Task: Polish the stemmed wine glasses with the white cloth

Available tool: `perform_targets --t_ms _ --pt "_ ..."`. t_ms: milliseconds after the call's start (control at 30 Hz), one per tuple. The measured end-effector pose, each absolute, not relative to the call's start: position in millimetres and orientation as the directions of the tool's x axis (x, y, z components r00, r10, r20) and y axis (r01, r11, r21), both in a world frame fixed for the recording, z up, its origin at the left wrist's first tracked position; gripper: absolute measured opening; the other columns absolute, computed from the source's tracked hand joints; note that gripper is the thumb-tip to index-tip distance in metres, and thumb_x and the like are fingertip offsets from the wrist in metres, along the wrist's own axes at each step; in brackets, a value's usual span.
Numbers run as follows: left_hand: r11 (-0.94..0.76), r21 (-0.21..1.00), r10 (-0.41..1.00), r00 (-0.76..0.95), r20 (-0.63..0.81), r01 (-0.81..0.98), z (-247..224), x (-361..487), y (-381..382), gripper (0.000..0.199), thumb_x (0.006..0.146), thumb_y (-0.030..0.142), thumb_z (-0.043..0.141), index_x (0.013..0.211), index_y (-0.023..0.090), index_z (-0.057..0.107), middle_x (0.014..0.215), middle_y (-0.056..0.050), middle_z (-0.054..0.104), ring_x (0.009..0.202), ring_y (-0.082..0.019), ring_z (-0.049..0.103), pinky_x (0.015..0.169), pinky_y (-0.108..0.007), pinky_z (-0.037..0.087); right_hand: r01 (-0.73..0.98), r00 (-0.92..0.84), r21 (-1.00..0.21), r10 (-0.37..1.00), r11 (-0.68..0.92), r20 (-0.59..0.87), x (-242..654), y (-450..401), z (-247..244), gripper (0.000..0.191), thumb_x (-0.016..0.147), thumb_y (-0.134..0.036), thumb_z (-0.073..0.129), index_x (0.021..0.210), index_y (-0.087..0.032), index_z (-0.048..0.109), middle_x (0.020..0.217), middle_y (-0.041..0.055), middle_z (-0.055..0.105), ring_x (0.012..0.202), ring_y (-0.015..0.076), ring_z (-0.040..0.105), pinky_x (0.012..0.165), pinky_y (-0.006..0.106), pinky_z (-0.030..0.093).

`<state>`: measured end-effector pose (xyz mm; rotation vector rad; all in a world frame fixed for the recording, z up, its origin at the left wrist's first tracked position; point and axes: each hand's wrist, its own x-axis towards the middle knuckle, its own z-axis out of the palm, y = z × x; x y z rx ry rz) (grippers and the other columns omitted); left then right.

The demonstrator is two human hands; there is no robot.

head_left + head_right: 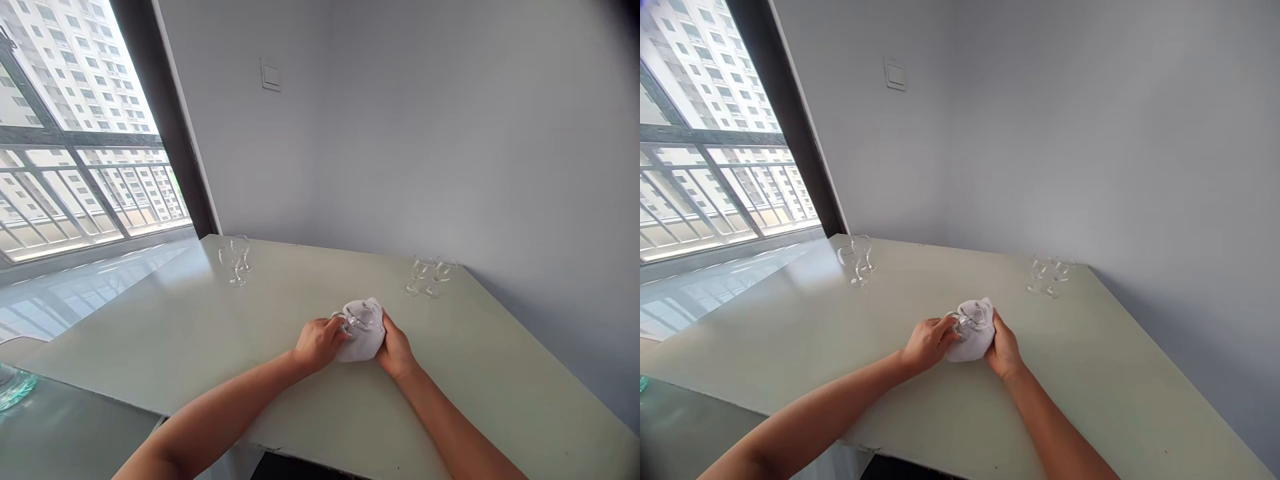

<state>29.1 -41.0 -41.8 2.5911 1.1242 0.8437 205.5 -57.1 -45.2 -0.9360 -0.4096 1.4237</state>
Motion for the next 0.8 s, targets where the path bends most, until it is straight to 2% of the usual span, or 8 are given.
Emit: perform_targets --t_ms 100,233,367,533,600,667,733,800 --pt "-0.627 0.502 0.779 0.465 0.422 0.595 -43 34 -41 0.017 0.084 0.030 0.044 0.096 0.021 0.050 0.073 -0.001 0.057 0.064 -0.013 0.052 0.059 -0.023 0.038 -0.692 0.063 -0.708 0.964 -0.145 -0.259 193 -67 -45 0.033 0.073 -0.048 0.056 0.092 -0.022 0.064 0.090 0.0021 0.067 0.087 0.0205 0.059 0.075 0.032 0.047" --pt "-0.584 0.610 0.811 0.351 0.468 0.535 -44 39 -43 0.010 0.082 0.020 0.042 0.088 0.019 0.050 0.084 -0.003 0.050 0.069 -0.012 0.049 0.064 -0.024 0.040 -0.601 -0.052 -0.787 0.989 -0.140 -0.137 178 -80 -47 0.037 0.077 -0.049 0.052 0.102 -0.023 0.061 0.103 0.0033 0.063 0.098 0.0210 0.054 0.083 0.034 0.043" --pt "-0.607 0.611 0.788 0.288 0.544 0.507 -39 39 -48 0.015 0.080 0.014 0.042 0.089 0.018 0.053 0.090 -0.005 0.045 0.080 -0.014 0.046 0.074 -0.028 0.041 -0.503 -0.106 -0.860 0.993 -0.089 -0.041 166 -86 -48 0.033 0.076 -0.042 0.058 0.103 -0.024 0.059 0.105 0.0030 0.061 0.099 0.0196 0.052 0.084 0.032 0.041" --pt "-0.610 0.591 0.785 0.300 0.543 0.527 -33 35 -49 0.016 0.073 0.023 0.056 0.089 0.022 0.060 0.095 -0.005 0.045 0.087 -0.018 0.043 0.081 -0.034 0.039 -0.468 -0.108 -0.875 0.991 -0.121 -0.080 163 -85 -45 0.033 0.071 -0.043 0.063 0.094 -0.020 0.060 0.090 0.0048 0.063 0.086 0.0193 0.055 0.075 0.031 0.043" --pt "-0.603 0.677 0.798 0.340 0.498 0.422 -34 33 -45 0.016 0.072 0.026 0.058 0.088 0.022 0.060 0.101 -0.005 0.046 0.092 -0.019 0.043 0.084 -0.035 0.037 -0.476 -0.097 -0.870 0.991 -0.127 -0.091 165 -84 -45 0.032 0.070 -0.043 0.063 0.092 -0.020 0.060 0.085 0.0036 0.063 0.081 0.0170 0.056 0.072 0.029 0.043" --pt "-0.508 0.830 0.822 0.416 0.388 0.230 -38 30 -39 0.020 0.074 0.032 0.057 0.090 0.020 0.058 0.101 -0.006 0.049 0.094 -0.019 0.045 0.084 -0.034 0.038 -0.494 -0.105 -0.859 0.990 -0.133 -0.093 166 -83 -45 0.031 0.070 -0.043 0.064 0.090 -0.019 0.060 0.080 0.0026 0.063 0.075 0.0148 0.056 0.068 0.027 0.043" --pt "-0.276 0.961 0.816 0.527 0.239 -0.008 -42 26 -31 0.032 0.075 0.040 0.055 0.100 0.019 0.054 0.098 -0.007 0.053 0.091 -0.019 0.049 0.081 -0.033 0.039 -0.513 -0.150 -0.842 0.984 -0.165 -0.101 166 -83 -46 0.030 0.070 -0.043 0.064 0.085 -0.018 0.061 0.073 0.0018 0.061 0.065 0.0125 0.054 0.061 0.024 0.042" --pt "-0.004 0.980 0.757 0.640 0.133 -0.199 -44 20 -26 0.048 0.073 0.042 0.058 0.113 0.019 0.045 0.102 -0.009 0.054 0.092 -0.019 0.052 0.080 -0.033 0.039 -0.514 -0.246 -0.826 0.962 -0.232 -0.117 165 -85 -46 0.028 0.070 -0.043 0.063 0.078 -0.016 0.060 0.065 0.0017 0.059 0.056 0.0110 0.051 0.055 0.024 0.040"
